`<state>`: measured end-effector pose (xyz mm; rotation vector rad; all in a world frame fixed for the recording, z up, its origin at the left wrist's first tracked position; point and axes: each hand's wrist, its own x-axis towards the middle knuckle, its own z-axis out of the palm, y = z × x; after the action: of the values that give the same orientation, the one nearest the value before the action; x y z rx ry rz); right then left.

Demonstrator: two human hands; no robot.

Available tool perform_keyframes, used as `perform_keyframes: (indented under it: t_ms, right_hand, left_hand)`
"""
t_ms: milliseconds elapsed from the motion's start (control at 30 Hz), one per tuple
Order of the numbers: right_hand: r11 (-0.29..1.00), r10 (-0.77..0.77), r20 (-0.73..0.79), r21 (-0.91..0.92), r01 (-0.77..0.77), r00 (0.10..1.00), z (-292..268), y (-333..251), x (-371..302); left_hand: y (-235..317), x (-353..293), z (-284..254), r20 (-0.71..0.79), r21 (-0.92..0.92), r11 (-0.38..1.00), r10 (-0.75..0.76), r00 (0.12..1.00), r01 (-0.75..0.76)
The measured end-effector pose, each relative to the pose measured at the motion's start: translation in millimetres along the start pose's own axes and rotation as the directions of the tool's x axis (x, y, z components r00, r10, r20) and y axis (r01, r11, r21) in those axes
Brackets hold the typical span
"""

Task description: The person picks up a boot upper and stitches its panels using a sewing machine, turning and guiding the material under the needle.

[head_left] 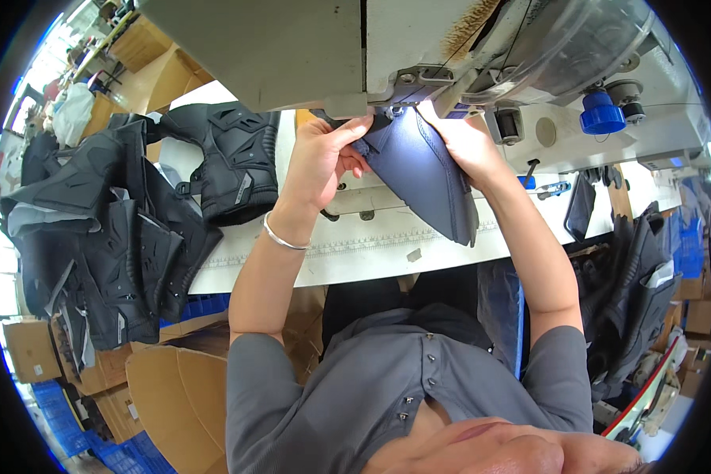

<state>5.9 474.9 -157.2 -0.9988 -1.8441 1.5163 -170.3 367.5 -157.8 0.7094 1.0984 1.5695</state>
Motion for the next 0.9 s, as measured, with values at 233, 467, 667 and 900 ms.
perform_keyframes:
  t_ms: [233,467,667,900]
  right_hand:
    - [0.484,-0.546,0.093,-0.776,0.405,0.833,-0.7,-26.7,-98.9]
    - [0.153,-0.756,0.102,-0.933,0.326,0.647,30.6,-0.3,-86.3]
    - [0.148,-0.79,0.146,-0.897,0.417,0.595,16.6,6.8,-71.9]
    - [0.12,-0.815,0.268,-0.79,0.601,0.514,-14.4,6.3,-47.5]
  left_hand:
    - [-13.1,2.9,-15.4,0.045,-0.144,0.985,-0.092,0.995,0.097]
    - [-13.0,-0.5,-6.8,0.015,-0.196,0.979,-0.06,0.998,0.062]
    - [-21.0,-5.0,1.0,-0.055,-0.225,0.974,-0.014,0.998,0.001]
    - [-27.3,-19.8,12.0,-0.101,-0.217,0.974,0.045,0.994,-0.066]
